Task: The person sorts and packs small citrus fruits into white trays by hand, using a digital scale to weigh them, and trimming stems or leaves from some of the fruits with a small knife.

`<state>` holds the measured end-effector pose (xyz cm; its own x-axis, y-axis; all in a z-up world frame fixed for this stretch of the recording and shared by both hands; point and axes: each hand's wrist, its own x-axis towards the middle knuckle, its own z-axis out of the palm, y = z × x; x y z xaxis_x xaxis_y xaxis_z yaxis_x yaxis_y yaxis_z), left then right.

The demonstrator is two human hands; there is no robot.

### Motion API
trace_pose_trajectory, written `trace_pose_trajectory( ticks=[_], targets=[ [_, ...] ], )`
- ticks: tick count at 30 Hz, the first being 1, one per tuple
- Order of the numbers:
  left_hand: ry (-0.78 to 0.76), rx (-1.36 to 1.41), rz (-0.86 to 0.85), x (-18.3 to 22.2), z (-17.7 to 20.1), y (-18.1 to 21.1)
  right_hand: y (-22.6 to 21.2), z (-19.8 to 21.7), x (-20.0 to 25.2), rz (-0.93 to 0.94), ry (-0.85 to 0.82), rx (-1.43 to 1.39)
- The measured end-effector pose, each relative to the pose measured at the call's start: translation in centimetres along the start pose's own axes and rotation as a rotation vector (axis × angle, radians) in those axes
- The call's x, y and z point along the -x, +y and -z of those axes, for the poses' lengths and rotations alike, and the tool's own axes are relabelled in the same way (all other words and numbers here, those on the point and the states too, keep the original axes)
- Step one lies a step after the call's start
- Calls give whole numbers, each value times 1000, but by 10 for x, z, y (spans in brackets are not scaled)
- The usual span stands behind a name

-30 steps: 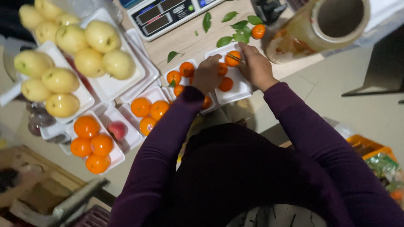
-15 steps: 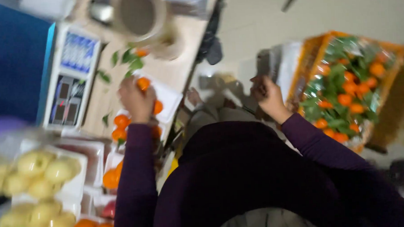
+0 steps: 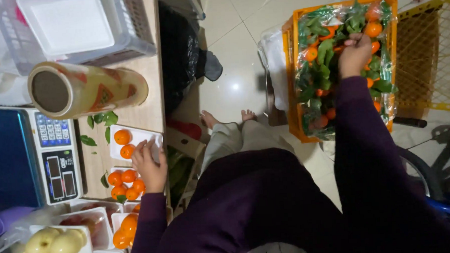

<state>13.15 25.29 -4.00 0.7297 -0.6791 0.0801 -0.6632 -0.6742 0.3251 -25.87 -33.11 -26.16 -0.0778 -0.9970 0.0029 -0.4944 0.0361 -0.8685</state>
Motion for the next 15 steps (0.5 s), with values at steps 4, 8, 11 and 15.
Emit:
trace_pose_trajectory(
  ticks=[4,8,11,15],
  targets=[
    [-29,-9,-36,6,8,14,14,-27,-27,-47,-138,169],
    [-64,-24,33,17,15,21,18,-50,-33,-133,-263,285],
    [-35,-39,37,27,16,22,-17,-50,-25,-105,-323,299],
    [-12,-101,113,41,3,5,-19,-48,-12,-116,-379,629]
  ],
)
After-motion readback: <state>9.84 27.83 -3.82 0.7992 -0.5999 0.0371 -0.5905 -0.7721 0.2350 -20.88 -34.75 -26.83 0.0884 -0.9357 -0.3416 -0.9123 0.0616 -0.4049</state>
